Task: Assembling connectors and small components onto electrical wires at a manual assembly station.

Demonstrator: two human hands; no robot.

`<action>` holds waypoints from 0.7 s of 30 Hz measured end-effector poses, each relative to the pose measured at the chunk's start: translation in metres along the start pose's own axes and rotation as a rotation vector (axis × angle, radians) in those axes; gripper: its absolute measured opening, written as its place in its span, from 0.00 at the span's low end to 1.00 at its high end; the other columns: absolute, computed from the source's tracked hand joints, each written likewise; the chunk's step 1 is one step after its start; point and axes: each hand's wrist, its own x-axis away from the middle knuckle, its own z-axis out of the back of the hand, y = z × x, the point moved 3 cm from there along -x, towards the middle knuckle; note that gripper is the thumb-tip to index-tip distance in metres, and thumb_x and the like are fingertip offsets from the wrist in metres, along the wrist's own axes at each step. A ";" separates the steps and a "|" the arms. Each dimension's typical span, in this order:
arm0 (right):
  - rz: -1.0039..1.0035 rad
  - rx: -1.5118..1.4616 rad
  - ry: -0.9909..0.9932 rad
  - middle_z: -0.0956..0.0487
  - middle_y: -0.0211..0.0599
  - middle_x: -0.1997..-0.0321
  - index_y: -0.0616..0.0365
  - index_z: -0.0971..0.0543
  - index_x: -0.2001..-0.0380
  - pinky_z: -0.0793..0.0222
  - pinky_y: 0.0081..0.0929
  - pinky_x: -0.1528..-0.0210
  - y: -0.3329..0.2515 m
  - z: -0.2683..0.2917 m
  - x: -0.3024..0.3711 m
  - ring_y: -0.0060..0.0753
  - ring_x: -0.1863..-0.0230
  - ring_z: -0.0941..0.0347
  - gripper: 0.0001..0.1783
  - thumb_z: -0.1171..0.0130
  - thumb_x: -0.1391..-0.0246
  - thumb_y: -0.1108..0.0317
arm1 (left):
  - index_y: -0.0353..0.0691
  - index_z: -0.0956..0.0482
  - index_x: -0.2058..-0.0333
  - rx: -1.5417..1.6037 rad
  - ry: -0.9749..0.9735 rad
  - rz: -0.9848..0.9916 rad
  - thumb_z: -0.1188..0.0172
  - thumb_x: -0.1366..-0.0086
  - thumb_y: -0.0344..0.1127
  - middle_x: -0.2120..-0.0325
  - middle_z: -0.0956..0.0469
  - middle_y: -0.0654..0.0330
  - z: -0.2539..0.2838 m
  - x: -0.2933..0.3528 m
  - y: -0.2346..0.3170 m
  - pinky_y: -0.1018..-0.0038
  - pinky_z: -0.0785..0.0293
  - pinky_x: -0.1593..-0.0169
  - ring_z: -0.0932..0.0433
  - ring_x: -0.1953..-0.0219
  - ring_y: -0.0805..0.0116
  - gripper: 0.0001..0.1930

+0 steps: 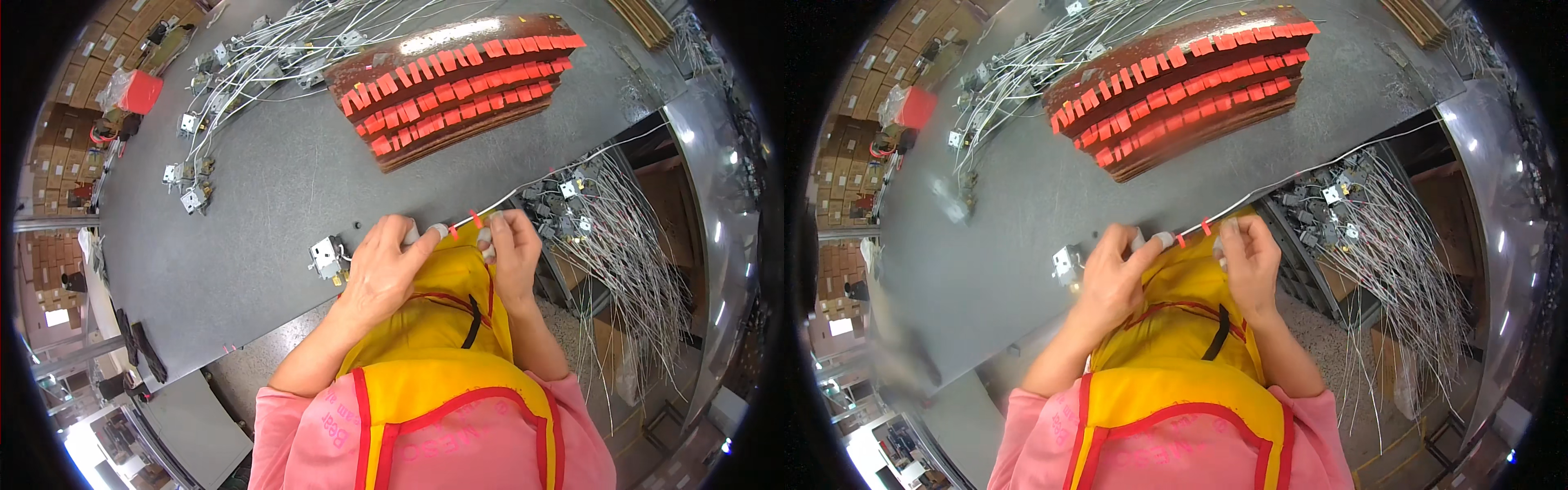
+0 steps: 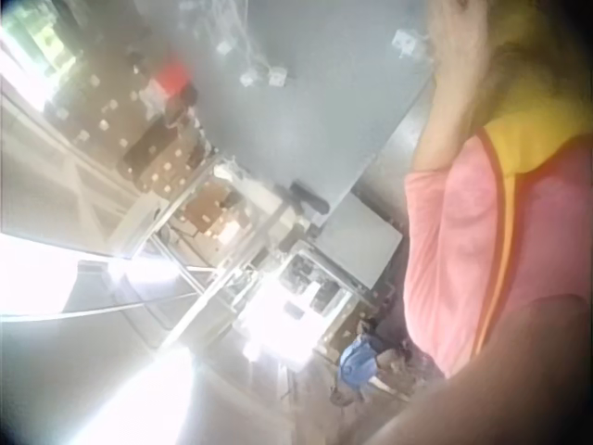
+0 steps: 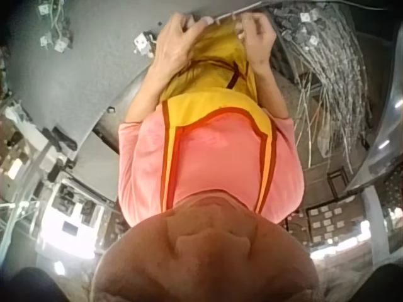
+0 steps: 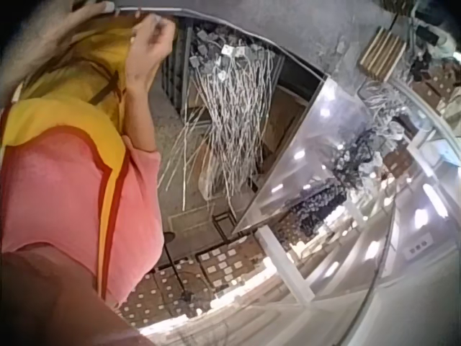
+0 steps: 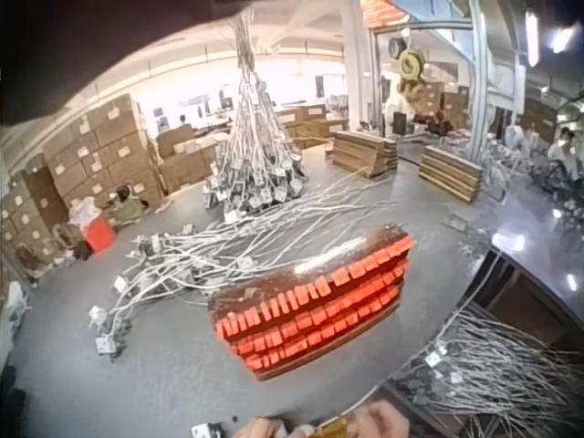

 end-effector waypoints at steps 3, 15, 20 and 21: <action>0.224 -0.086 -0.051 0.24 0.37 0.67 0.66 0.29 0.55 0.33 0.18 0.69 -0.007 -0.008 0.003 0.23 0.71 0.28 0.14 0.51 0.39 0.67 | 0.39 0.26 0.54 0.084 0.053 0.008 0.43 0.55 0.20 0.69 0.33 0.51 0.004 0.002 -0.002 0.65 0.31 0.70 0.30 0.71 0.55 0.24; 0.187 -0.607 -0.257 0.24 0.46 0.54 0.67 0.33 0.48 0.27 0.40 0.48 -0.017 -0.033 -0.002 0.43 0.52 0.25 0.18 0.51 0.42 0.79 | 0.36 0.28 0.60 0.179 0.171 0.127 0.40 0.50 0.19 0.68 0.33 0.48 0.009 0.000 0.000 0.64 0.29 0.69 0.28 0.71 0.51 0.17; 0.422 -0.644 -0.184 0.22 0.43 0.64 0.62 0.28 0.56 0.23 0.44 0.57 -0.037 -0.035 0.004 0.36 0.61 0.23 0.12 0.50 0.44 0.83 | 0.35 0.25 0.69 0.285 0.248 0.198 0.37 0.49 0.22 0.71 0.33 0.53 0.039 -0.007 0.000 0.68 0.32 0.71 0.30 0.74 0.54 0.09; 0.494 -0.574 -0.183 0.22 0.43 0.65 0.62 0.28 0.59 0.22 0.44 0.62 -0.047 -0.037 0.007 0.34 0.63 0.23 0.11 0.50 0.45 0.84 | 0.35 0.25 0.70 0.340 0.277 0.205 0.36 0.49 0.22 0.74 0.34 0.54 0.043 -0.013 0.002 0.70 0.33 0.72 0.31 0.75 0.56 0.08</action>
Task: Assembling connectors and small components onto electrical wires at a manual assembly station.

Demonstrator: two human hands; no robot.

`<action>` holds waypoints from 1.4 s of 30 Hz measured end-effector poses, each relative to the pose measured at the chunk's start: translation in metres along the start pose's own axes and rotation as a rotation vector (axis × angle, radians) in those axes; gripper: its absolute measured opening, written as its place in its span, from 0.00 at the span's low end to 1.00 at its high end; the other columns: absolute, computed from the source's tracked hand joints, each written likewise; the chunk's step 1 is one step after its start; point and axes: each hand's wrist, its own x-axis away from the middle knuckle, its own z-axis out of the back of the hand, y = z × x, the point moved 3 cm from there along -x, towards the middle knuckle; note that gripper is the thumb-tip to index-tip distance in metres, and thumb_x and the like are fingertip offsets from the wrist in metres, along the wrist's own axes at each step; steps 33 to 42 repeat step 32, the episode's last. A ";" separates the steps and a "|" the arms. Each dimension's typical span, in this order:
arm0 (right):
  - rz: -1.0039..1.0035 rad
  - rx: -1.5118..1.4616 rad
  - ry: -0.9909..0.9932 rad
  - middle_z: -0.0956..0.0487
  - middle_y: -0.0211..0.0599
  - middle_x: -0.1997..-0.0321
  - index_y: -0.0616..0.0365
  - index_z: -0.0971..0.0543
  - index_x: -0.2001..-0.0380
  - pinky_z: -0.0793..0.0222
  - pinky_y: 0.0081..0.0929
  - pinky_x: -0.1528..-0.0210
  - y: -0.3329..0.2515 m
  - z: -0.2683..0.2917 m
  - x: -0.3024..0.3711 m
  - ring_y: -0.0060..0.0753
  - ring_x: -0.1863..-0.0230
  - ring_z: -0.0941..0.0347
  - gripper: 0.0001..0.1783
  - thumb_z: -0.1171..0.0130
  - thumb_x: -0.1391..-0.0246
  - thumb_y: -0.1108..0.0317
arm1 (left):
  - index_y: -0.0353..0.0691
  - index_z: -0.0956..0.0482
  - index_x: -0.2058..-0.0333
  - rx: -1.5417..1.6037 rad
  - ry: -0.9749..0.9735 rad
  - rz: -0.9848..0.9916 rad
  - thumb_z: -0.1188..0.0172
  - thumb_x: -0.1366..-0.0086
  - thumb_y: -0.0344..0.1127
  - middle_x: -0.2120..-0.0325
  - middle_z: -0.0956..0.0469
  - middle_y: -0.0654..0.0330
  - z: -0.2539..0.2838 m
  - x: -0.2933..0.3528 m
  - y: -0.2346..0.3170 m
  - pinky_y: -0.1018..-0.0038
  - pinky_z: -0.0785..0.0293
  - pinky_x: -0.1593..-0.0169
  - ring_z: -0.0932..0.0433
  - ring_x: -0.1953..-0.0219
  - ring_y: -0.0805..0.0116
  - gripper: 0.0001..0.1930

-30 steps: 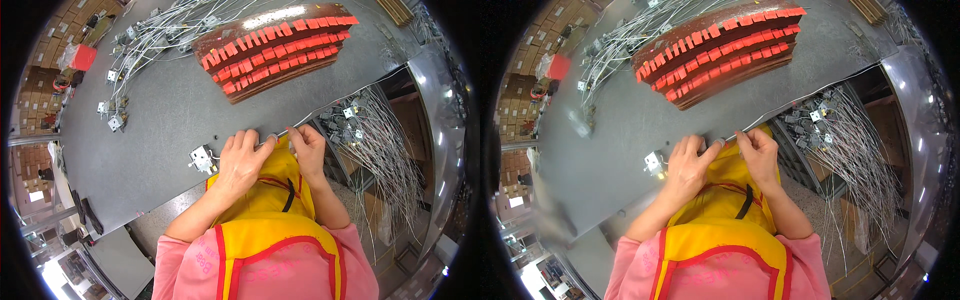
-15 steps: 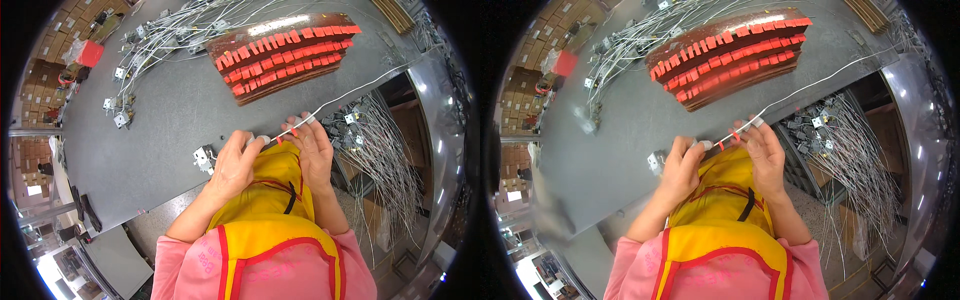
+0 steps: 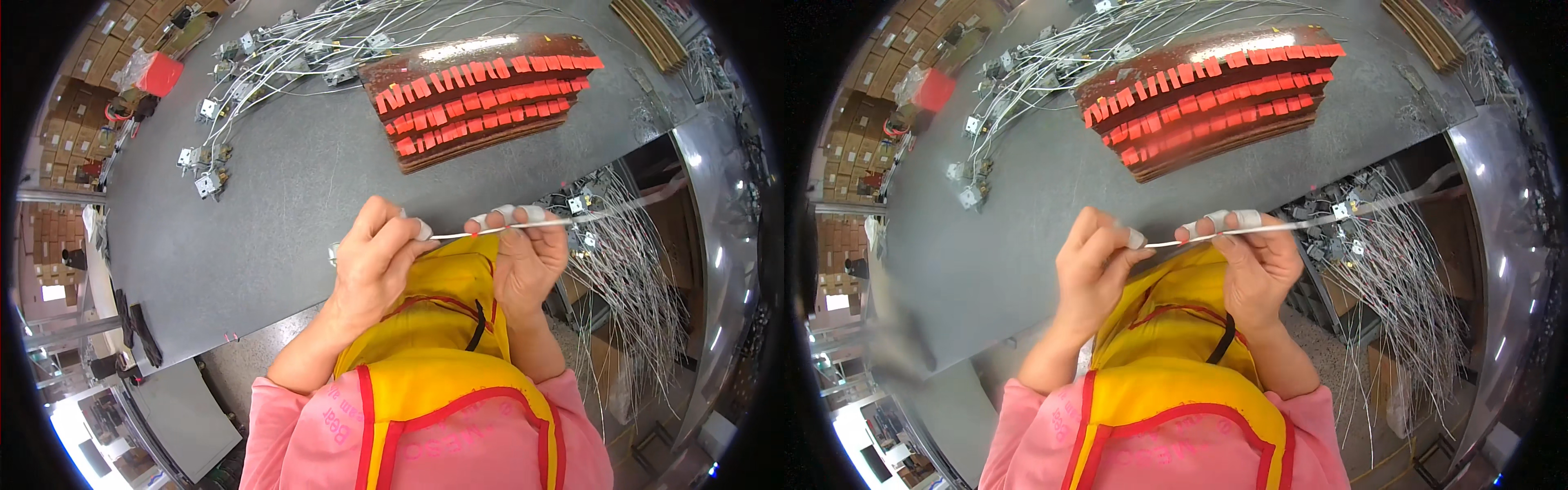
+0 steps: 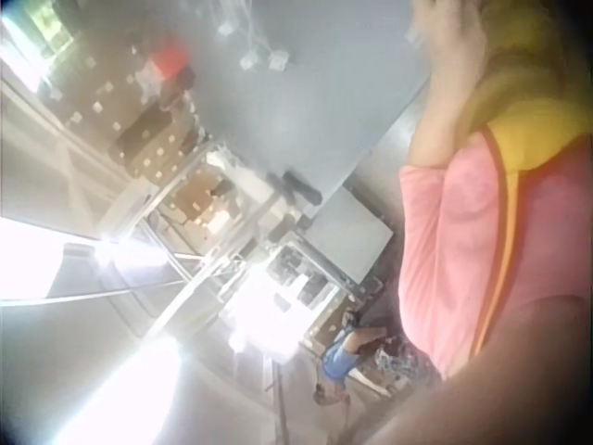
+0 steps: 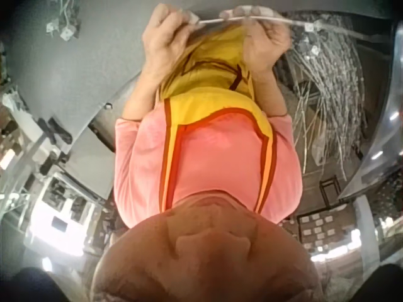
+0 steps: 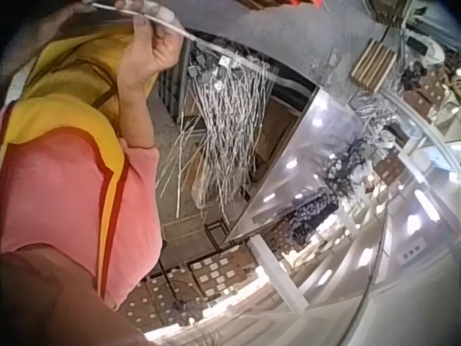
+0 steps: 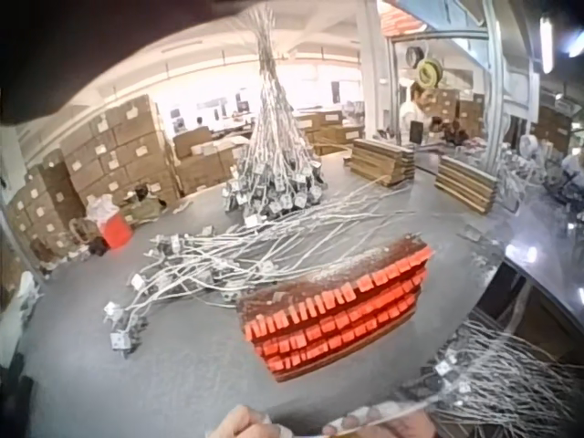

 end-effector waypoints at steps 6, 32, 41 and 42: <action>0.014 0.119 -0.093 0.22 0.50 0.67 0.66 0.29 0.65 0.21 0.33 0.67 -0.019 -0.004 -0.018 0.37 0.71 0.21 0.09 0.43 0.50 0.85 | 0.34 0.26 0.69 0.102 -0.314 0.069 0.40 0.46 0.22 0.73 0.32 0.52 0.001 -0.015 0.010 0.66 0.32 0.70 0.28 0.72 0.51 0.05; -0.012 0.179 -0.093 0.28 0.43 0.73 0.63 0.35 0.68 0.44 0.11 0.87 -0.051 -0.002 -0.030 0.20 0.83 0.34 0.10 0.52 0.51 0.87 | 0.38 0.28 0.52 0.560 -0.758 0.523 0.48 0.34 0.28 0.77 0.27 0.63 -0.040 -0.021 0.024 0.75 0.23 0.68 0.25 0.76 0.75 0.12; -0.012 0.179 -0.093 0.28 0.43 0.73 0.63 0.35 0.68 0.44 0.11 0.87 -0.051 -0.002 -0.030 0.20 0.83 0.34 0.10 0.52 0.51 0.87 | 0.38 0.28 0.52 0.560 -0.758 0.523 0.48 0.34 0.28 0.77 0.27 0.63 -0.040 -0.021 0.024 0.75 0.23 0.68 0.25 0.76 0.75 0.12; -0.012 0.179 -0.093 0.28 0.43 0.73 0.63 0.35 0.68 0.44 0.11 0.87 -0.051 -0.002 -0.030 0.20 0.83 0.34 0.10 0.52 0.51 0.87 | 0.38 0.28 0.52 0.560 -0.758 0.523 0.48 0.34 0.28 0.77 0.27 0.63 -0.040 -0.021 0.024 0.75 0.23 0.68 0.25 0.76 0.75 0.12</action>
